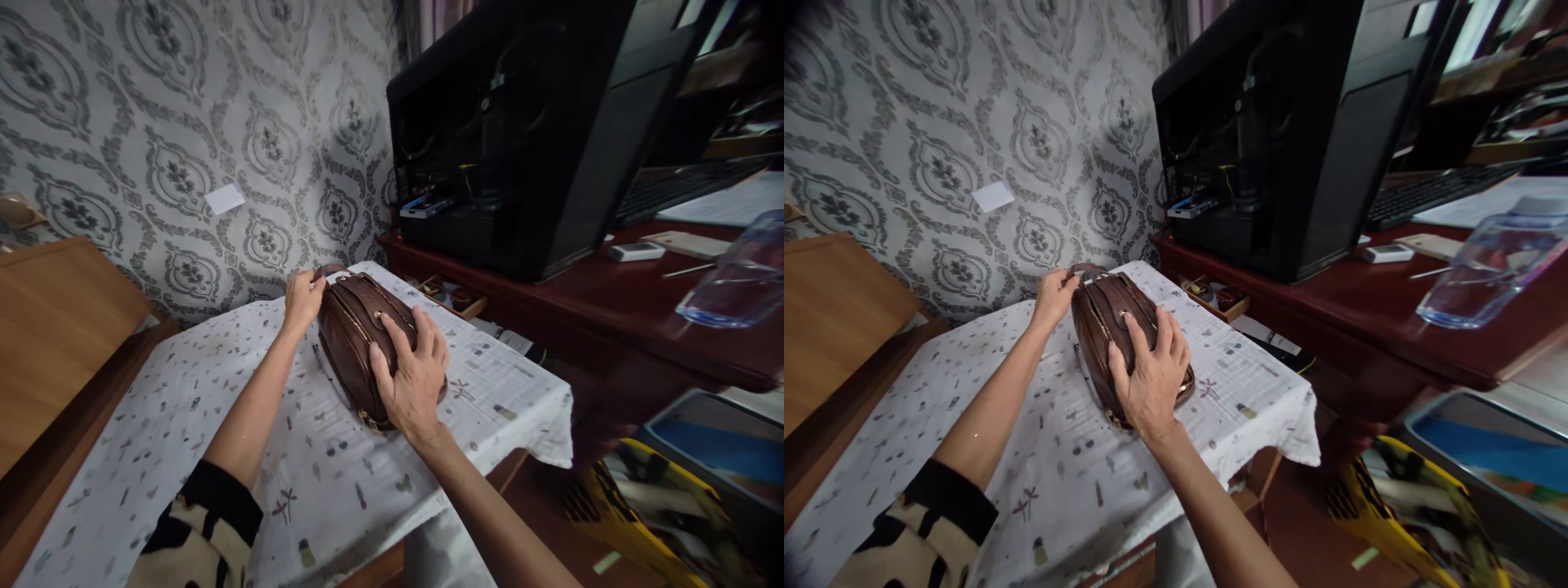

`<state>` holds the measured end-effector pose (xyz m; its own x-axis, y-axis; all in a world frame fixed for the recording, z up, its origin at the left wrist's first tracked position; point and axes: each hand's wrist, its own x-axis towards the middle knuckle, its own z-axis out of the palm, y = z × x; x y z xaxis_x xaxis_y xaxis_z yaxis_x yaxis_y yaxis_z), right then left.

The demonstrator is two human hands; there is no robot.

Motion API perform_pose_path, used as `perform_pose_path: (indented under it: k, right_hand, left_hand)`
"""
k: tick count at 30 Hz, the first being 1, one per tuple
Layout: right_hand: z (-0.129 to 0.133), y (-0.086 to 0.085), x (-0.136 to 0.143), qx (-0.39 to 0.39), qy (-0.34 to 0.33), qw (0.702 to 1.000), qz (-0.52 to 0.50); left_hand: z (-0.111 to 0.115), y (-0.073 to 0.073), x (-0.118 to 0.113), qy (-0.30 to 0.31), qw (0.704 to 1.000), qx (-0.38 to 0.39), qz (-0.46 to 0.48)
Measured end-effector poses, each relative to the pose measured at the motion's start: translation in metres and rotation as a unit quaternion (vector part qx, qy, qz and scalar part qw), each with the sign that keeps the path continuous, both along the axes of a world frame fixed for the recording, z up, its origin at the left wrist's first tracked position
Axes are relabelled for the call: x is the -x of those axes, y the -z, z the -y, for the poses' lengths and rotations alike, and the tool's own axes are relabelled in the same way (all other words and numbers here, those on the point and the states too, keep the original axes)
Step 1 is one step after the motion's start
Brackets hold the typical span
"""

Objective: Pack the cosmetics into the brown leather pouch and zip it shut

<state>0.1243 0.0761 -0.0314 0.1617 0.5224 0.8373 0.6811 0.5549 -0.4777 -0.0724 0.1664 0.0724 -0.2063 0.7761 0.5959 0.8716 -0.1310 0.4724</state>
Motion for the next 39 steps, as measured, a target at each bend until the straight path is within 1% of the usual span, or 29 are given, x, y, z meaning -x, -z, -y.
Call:
perform_pose_path:
  k: [5,9,13,15,18,22,25,31,35,39]
  right_hand:
    - [0.000,0.000,0.000,0.004,-0.003,1.000,0.002]
    - [0.001,-0.001,0.000,0.004,-0.003,1.000,-0.001]
    - [0.002,-0.002,-0.003,-0.006,-0.012,1.000,0.006]
    - [0.003,-0.004,-0.004,-0.002,-0.013,1.000,0.013]
    - [0.007,-0.009,-0.006,0.017,-0.006,0.999,0.041]
    - [0.011,-0.014,-0.006,0.033,-0.002,0.996,0.078]
    - [0.010,-0.015,-0.006,0.029,-0.013,0.996,0.089]
    - [0.002,-0.012,-0.006,-0.003,-0.022,0.996,0.089]
    - [0.001,-0.009,-0.004,0.001,-0.010,0.997,0.072]
    - [0.000,-0.007,-0.005,-0.003,-0.011,0.997,0.082]
  left_hand:
    - [0.010,-0.003,-0.007,0.023,1.000,0.007,-0.006]
    - [0.012,-0.011,-0.014,0.037,0.999,0.020,-0.016]
    - [-0.002,-0.015,-0.028,0.063,0.997,0.043,-0.016]
    - [-0.011,-0.013,-0.036,0.084,0.994,0.064,-0.012]
    - [-0.021,-0.005,-0.044,0.106,0.991,0.087,-0.005]
    - [-0.024,0.004,-0.043,0.109,0.990,0.088,0.003]
    - [-0.024,0.005,-0.040,0.112,0.990,0.080,0.017]
    - [-0.023,0.000,-0.038,0.123,0.988,0.058,0.075]
    - [-0.023,-0.004,-0.039,0.127,0.983,0.051,0.119]
    - [-0.024,-0.009,-0.043,0.144,0.979,0.046,0.138]
